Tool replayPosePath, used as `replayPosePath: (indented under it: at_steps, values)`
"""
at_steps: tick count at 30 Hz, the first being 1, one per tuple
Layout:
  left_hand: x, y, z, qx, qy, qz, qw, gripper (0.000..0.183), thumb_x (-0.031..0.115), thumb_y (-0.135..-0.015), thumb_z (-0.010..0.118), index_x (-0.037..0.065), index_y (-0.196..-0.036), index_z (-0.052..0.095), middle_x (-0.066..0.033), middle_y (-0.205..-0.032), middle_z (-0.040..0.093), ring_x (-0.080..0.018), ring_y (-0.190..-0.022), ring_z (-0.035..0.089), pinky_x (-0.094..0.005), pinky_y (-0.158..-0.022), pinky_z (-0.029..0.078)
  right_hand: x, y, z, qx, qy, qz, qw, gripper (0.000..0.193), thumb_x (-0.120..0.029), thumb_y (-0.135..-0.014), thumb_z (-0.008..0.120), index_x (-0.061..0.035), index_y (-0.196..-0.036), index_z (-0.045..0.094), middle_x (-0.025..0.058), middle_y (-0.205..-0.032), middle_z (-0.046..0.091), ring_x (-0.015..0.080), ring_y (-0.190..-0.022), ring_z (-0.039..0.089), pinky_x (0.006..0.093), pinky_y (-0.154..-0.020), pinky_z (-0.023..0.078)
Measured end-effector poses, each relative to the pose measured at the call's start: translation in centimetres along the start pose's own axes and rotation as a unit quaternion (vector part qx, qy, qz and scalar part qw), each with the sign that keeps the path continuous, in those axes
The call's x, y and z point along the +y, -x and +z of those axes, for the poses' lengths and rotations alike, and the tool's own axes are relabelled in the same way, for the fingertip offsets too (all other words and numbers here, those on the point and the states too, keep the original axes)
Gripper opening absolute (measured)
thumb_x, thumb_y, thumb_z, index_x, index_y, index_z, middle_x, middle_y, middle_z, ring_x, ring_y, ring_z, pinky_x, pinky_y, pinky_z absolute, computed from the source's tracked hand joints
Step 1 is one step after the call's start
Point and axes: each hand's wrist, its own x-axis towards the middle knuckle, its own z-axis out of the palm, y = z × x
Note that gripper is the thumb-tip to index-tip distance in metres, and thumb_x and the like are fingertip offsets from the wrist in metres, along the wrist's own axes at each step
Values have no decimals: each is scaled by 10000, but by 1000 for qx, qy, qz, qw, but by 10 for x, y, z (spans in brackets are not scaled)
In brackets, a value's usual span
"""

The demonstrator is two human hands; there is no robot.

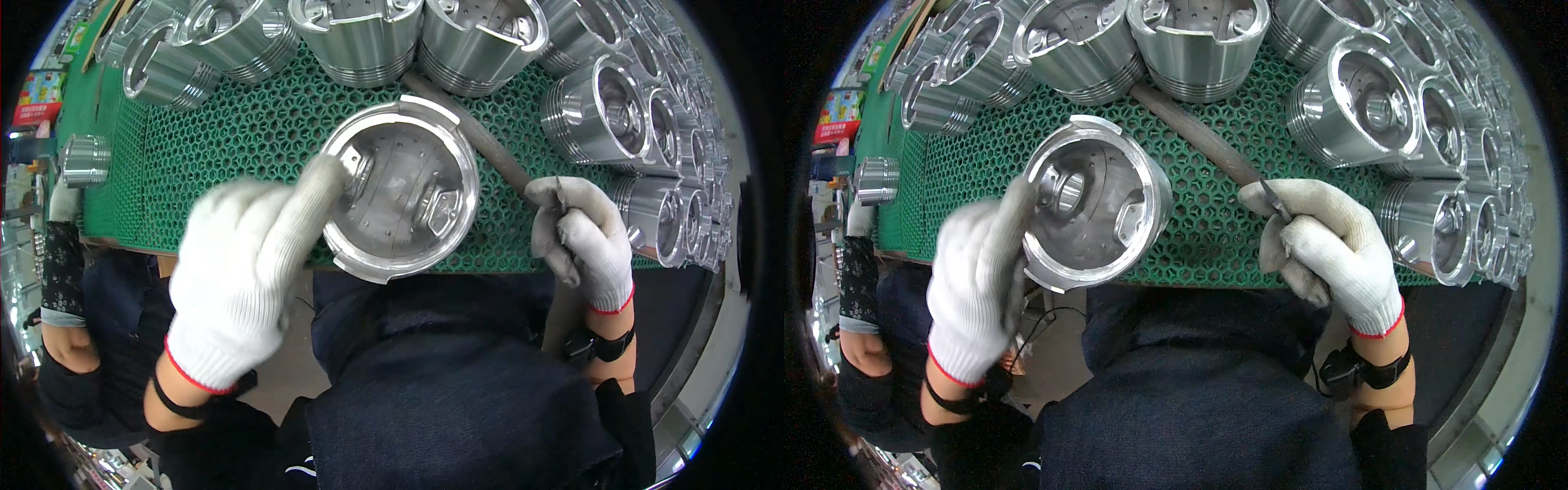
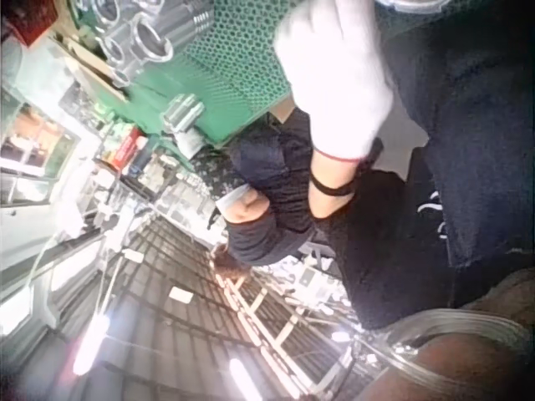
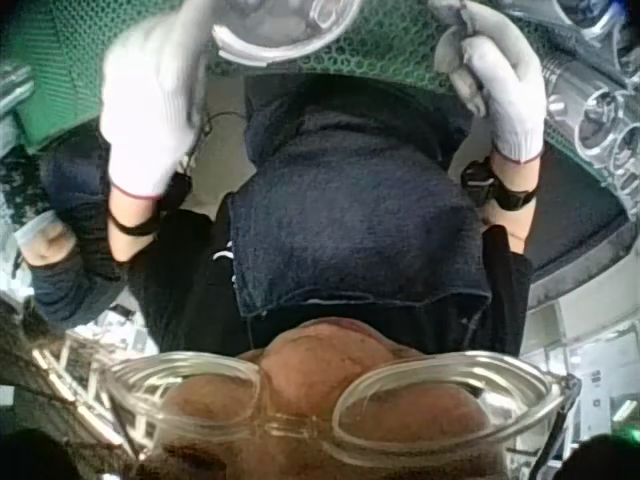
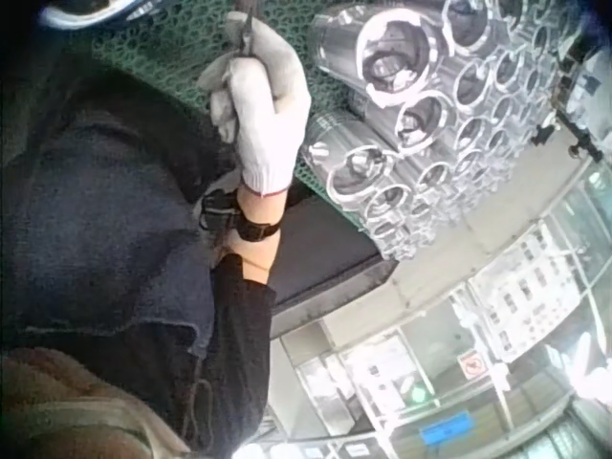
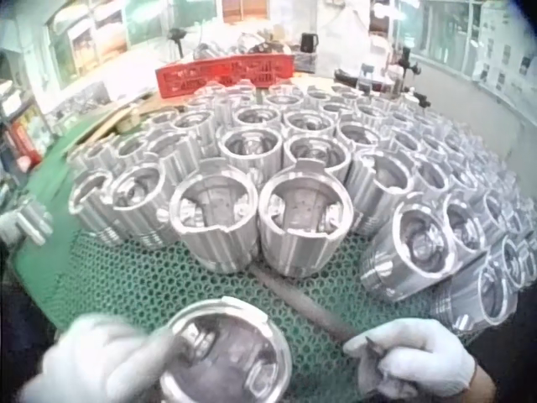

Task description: Manually file the edges and interior surfaces of metal engine pistons to remove burrs and inspect for quality.

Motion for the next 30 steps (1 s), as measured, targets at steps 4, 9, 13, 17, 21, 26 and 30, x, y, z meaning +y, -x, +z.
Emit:
replayPosePath:
  at_steps: [4, 9, 13, 17, 21, 26, 30]
  values:
    - [24, 15, -7, -141, 306, -157, 928, 763, 52, -780, 659, -57, -1447, 304, -206, -1103, 612, -259, -918, 625, -349, -875, 470, 4, 1, -3, 17, -6, -6, 1000, 350, -106, -903, 468, 27, -1204, 584, 81, -704, 627, 27, -410, 449, 166, -380, 357]
    - [42, 35, -7, -40, 686, -216, 694, 715, 241, -822, 705, -97, -1365, 386, -202, -930, 658, -277, -834, 645, -365, -720, 509, 1, 3, -1, 7, -18, 1, 1000, 347, -111, -907, 474, 17, -1209, 585, 74, -707, 621, 21, -424, 449, 162, -394, 357]
    - [28, 33, -4, 17, 676, -47, 735, 451, 261, -834, 715, -17, -1160, 573, -202, -901, 633, -260, -746, 631, -365, -627, 518, 3, 9, -2, 9, -9, -3, 1000, 345, -133, -915, 487, 6, -1216, 583, 75, -720, 620, 22, -430, 449, 158, -400, 352]
    - [20, 20, -13, 119, 346, -70, 928, 501, 118, -676, 765, 15, -1141, 609, -212, -1166, 575, -281, -908, 616, -372, -778, 505, -2, 11, 2, 7, 0, 12, 1000, 331, -130, -915, 523, -13, -1216, 595, 53, -793, 631, 31, -506, 508, 159, -446, 386]
    - [7, -21, -30, 8, -4, 26, 1000, 724, 248, -605, 794, 117, -1283, 578, -225, -1420, 425, -404, -1230, 479, -448, -999, 409, 1, 9, 5, 61, 390, -264, 880, 360, -51, -815, 642, -64, -1174, 628, 78, -892, 649, 192, -734, 631, 301, -666, 503]
    - [-4, -49, -6, 57, -62, 97, 992, 710, 365, -446, 821, 165, -1104, 645, -152, -1414, 444, -391, -1263, 430, -514, -1047, 346, 10, -13, 6, 151, 685, -221, 678, 425, -257, -805, 702, -194, -1209, 585, 103, -832, 545, 291, -757, 612, 395, -644, 501]
    - [21, -45, 0, 93, -75, 88, 989, 603, 390, -408, 816, 88, -901, 647, -72, -1278, 522, -348, -1246, 431, -597, -1038, 322, 19, 2, 6, 122, 689, -206, 684, 437, -279, -813, 698, -204, -1225, 573, 92, -817, 539, 282, -724, 618, 387, -611, 509]
